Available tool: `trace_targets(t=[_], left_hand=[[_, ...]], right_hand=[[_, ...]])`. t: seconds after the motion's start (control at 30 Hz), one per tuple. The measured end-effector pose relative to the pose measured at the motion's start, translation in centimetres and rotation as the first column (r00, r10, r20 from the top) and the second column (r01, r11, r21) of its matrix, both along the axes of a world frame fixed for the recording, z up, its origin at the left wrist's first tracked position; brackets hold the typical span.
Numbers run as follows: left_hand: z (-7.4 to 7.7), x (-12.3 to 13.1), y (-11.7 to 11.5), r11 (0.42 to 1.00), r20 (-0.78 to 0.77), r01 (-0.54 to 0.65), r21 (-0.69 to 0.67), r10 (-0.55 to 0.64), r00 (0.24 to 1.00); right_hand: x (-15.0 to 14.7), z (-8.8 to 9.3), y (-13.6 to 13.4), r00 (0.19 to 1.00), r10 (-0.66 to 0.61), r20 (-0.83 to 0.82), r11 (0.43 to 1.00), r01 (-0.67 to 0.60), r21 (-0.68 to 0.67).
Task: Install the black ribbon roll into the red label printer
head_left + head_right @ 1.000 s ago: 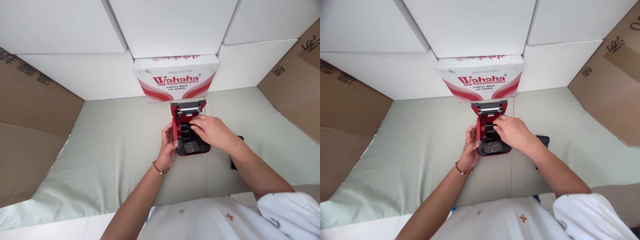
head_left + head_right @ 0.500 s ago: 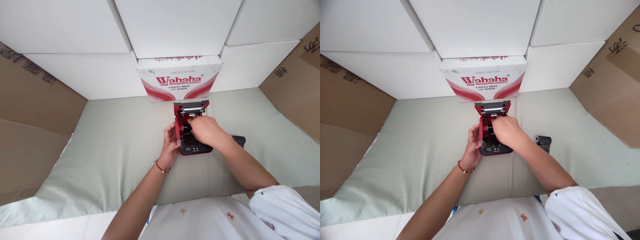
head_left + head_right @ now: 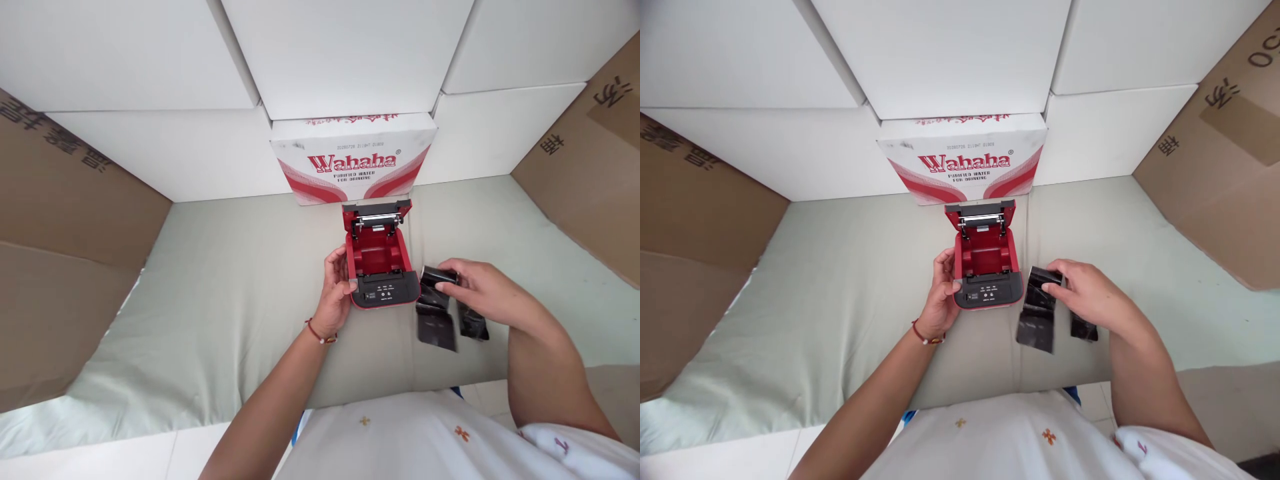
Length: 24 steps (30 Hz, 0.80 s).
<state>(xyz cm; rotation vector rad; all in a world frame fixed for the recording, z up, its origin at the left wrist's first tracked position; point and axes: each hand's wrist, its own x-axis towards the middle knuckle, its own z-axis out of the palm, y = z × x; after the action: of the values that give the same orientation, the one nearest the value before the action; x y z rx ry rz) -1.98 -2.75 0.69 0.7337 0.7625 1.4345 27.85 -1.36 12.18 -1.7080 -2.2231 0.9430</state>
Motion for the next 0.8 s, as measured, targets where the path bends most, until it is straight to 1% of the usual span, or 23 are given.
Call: trace_targets(t=[0.03, 0.1, 0.2, 0.27, 0.33, 0.4, 0.5, 0.57, 0.63, 0.67, 0.73, 0.8], left_hand=[[0.0, 0.0, 0.0, 1.000, 0.001, -0.004, -0.002, 0.004, 1.000], [0.0, 0.0, 0.0, 1.000, -0.002, -0.006, -0.001, 0.006, 1.000], [-0.1, 0.0, 0.1, 1.000, -0.006, -0.005, 0.016, 0.006, 1.000], [-0.1, 0.0, 0.1, 1.000, 0.001, -0.009, 0.021, 0.009, 1.000], [-0.1, 0.0, 0.1, 1.000, 0.010, -0.009, 0.016, 0.009, 1.000], [-0.1, -0.1, 0.1, 1.000, 0.015, -0.005, 0.010, 0.005, 1.000], [-0.1, -0.1, 0.1, 1.000, 0.015, -0.004, 0.004, 0.004, 1.000], [-0.1, -0.1, 0.1, 1.000, 0.014, -0.011, 0.001, 0.011, 1.000], [-0.2, -0.1, 0.1, 1.000, 0.009, -0.016, 0.001, 0.016, 1.000], [-0.2, -0.1, 0.1, 1.000, 0.005, -0.016, 0.002, 0.016, 1.000], [-0.2, -0.1, 0.1, 1.000, -0.001, -0.011, 0.006, 0.011, 1.000], [-0.1, -0.1, 0.1, 1.000, -0.007, -0.010, 0.011, 0.010, 1.000]], right_hand=[[0.2, -0.9, 0.0, 1.000, -0.001, 0.018, 1.000, 0.001, 0.009], [0.7, -2.3, 0.0, 0.998, -0.042, 0.045, 0.997, 0.039, 0.070], [2.4, -3.1, -0.1, 0.978, -0.160, 0.137, 0.971, 0.131, 0.200], [4.3, -3.4, -0.1, 0.945, -0.211, 0.249, 0.959, 0.151, 0.242], [6.2, -3.9, -0.1, 0.918, -0.200, 0.342, 0.964, 0.122, 0.237], [7.4, -4.8, 0.1, 0.911, -0.163, 0.379, 0.971, 0.080, 0.226], [7.5, -6.4, 0.6, 0.926, -0.122, 0.358, 0.967, 0.030, 0.252], [7.0, -6.9, 0.9, 0.948, -0.076, 0.310, 0.964, -0.010, 0.266], [6.8, -6.5, 1.1, 0.967, -0.024, 0.253, 0.964, -0.045, 0.261], [6.8, -5.7, 1.0, 0.973, -0.009, 0.229, 0.963, -0.053, 0.264], [6.9, -3.1, 0.8, 0.982, 0.010, 0.190, 0.955, -0.066, 0.290], [6.7, 0.4, 0.4, 0.989, 0.064, 0.133, 0.942, -0.104, 0.319]])
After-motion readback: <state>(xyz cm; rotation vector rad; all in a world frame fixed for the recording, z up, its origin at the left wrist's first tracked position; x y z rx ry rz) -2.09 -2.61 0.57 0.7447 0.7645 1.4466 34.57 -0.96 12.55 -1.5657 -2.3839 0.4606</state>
